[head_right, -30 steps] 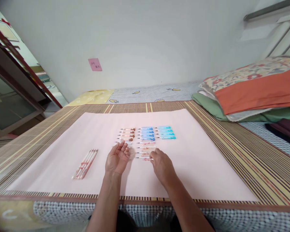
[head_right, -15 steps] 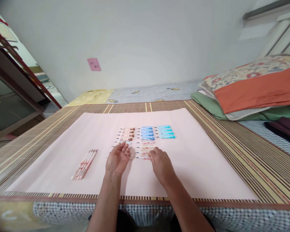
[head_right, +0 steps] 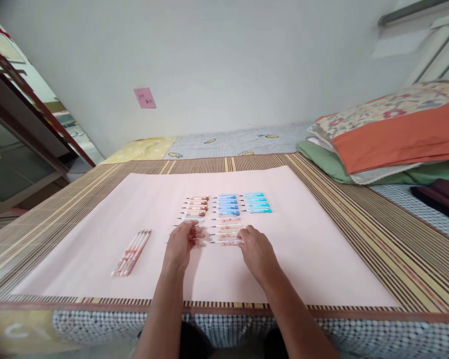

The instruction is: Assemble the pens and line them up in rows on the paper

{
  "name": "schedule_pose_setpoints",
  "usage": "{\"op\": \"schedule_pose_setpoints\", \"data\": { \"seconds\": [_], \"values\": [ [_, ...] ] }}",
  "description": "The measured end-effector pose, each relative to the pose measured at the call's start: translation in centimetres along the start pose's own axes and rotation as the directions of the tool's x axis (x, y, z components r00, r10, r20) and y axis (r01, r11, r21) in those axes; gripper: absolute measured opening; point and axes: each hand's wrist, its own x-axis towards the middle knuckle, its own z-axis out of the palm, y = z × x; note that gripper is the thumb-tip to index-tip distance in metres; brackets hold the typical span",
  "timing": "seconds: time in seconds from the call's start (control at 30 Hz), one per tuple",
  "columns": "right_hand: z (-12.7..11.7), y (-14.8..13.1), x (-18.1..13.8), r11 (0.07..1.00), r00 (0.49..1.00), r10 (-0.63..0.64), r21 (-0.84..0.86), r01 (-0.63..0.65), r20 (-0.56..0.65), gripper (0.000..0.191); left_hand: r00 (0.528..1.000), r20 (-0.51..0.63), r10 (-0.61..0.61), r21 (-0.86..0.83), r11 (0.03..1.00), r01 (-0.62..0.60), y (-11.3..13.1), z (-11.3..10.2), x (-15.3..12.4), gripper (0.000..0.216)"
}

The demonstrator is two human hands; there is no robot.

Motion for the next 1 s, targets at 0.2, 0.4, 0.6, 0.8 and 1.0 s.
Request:
{"op": "schedule_pose_setpoints", "data": {
  "seconds": [0.2, 0.4, 0.6, 0.8, 1.0],
  "values": [
    [-0.1, -0.6, 0.0, 0.999, 1.0, 0.002, -0.039, -0.001, 0.028, 0.014, 0.983, 0.177, 0.049, 0.383, 0.917, -0.115, -0.7, 0.2, -0.5, 0.015],
    [0.1, -0.8, 0.0, 1.0, 1.0, -0.015, -0.025, 0.016, 0.023, 0.016, 0.965, 0.253, 0.073, 0.495, 0.847, -0.194, -1.2, 0.4, -0.4, 0.021],
    [0.5, -0.8, 0.0, 0.998, 0.999, -0.035, -0.046, 0.035, -0.003, 0.019, 0.961, 0.264, 0.078, 0.519, 0.828, -0.21, -1.4, 0.7, -0.5, 0.023],
    [0.7, -0.9, 0.1, 0.996, 0.999, -0.044, -0.078, 0.042, -0.026, 0.02, 0.959, 0.269, 0.083, 0.569, 0.791, -0.228, -1.6, 0.9, -0.4, 0.022],
    [0.8, -0.7, 0.0, 0.998, 0.997, -0.053, -0.045, 0.051, -0.047, 0.015, 0.957, 0.275, 0.087, 0.569, 0.788, -0.235, -1.7, 0.9, -0.3, 0.022]
  ]
}}
